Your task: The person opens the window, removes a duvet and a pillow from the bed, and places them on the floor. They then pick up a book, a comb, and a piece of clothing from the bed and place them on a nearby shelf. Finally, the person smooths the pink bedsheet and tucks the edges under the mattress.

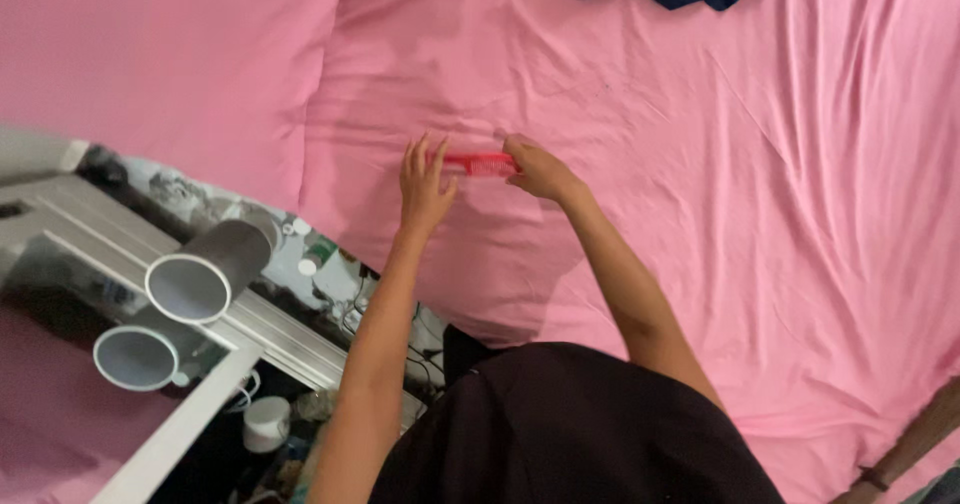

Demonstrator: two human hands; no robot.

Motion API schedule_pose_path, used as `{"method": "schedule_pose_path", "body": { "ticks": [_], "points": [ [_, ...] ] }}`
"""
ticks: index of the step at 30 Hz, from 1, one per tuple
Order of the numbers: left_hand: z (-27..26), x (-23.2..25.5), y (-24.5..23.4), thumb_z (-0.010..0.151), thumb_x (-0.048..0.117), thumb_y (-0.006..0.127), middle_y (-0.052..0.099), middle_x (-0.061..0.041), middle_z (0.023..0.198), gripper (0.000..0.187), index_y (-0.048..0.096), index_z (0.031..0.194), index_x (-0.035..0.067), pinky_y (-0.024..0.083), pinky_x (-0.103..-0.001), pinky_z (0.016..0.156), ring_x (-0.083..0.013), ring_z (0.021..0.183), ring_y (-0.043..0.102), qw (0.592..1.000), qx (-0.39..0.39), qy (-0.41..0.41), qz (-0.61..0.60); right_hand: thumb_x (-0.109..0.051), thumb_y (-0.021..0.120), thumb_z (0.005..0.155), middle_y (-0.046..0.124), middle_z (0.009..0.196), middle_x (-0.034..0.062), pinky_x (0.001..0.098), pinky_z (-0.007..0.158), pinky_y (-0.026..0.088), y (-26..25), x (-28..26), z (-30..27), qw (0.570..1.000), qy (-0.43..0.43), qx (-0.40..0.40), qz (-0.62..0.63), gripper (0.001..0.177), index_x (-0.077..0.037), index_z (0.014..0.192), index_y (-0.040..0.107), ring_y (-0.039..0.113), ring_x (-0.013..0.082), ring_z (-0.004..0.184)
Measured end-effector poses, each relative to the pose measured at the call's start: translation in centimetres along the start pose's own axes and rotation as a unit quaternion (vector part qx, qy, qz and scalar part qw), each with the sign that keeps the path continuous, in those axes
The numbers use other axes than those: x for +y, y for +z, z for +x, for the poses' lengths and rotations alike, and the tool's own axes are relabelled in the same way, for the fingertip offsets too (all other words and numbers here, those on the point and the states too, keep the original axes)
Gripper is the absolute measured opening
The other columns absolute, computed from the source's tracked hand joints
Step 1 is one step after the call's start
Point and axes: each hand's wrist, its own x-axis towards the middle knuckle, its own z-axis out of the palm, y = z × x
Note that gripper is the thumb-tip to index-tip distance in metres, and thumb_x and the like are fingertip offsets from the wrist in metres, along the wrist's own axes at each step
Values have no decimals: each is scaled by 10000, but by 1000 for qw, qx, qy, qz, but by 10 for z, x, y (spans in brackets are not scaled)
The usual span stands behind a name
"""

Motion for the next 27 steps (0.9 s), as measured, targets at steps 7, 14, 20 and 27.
{"method": "schedule_pose_path", "body": {
  "ticks": [7, 14, 20, 27],
  "points": [
    [20, -40, 44, 851, 420, 392, 32, -29, 1428, 539, 198, 1340, 300, 9, -617, 956, -350, 1291, -12, 974, -194, -72, 88, -228, 696, 831, 358, 1268, 212, 423, 960, 335, -86, 10, 53, 950, -32, 247, -190, 599, -160, 1314, 348, 344, 367, 1150],
    [20, -60, 61, 866, 402, 353, -7, -38, 1420, 512, 162, 1332, 309, -31, -584, 963, -330, 1288, -51, 971, -212, -90, 67, -239, 655, 640, 314, 1252, 250, 701, 795, 141, -157, 86, 92, 899, 179, 310, -253, 149, -162, 761, 694, 195, 478, 1141],
    [18, -60, 65, 853, 398, 362, 31, -26, 1422, 502, 215, 1325, 312, -4, -584, 970, -319, 1293, -24, 974, -194, -89, 82, -168, 585, 744, 527, 626, 203, 446, 487, 376, -88, 100, 52, 895, 42, 432, -101, 230, 1, 603, 518, 492, 379, 565],
    [-26, -39, 72, 940, 329, 379, 479, -85, 833, 291, 444, 1065, 75, 391, -339, 647, -203, 741, 473, 943, -7, -139, -302, -183, 493, 861, 418, 554, -40, 227, 472, 311, -66, -12, -146, 892, 131, 354, 250, 289, -26, 618, 487, 364, 39, 534]
  ]
}}
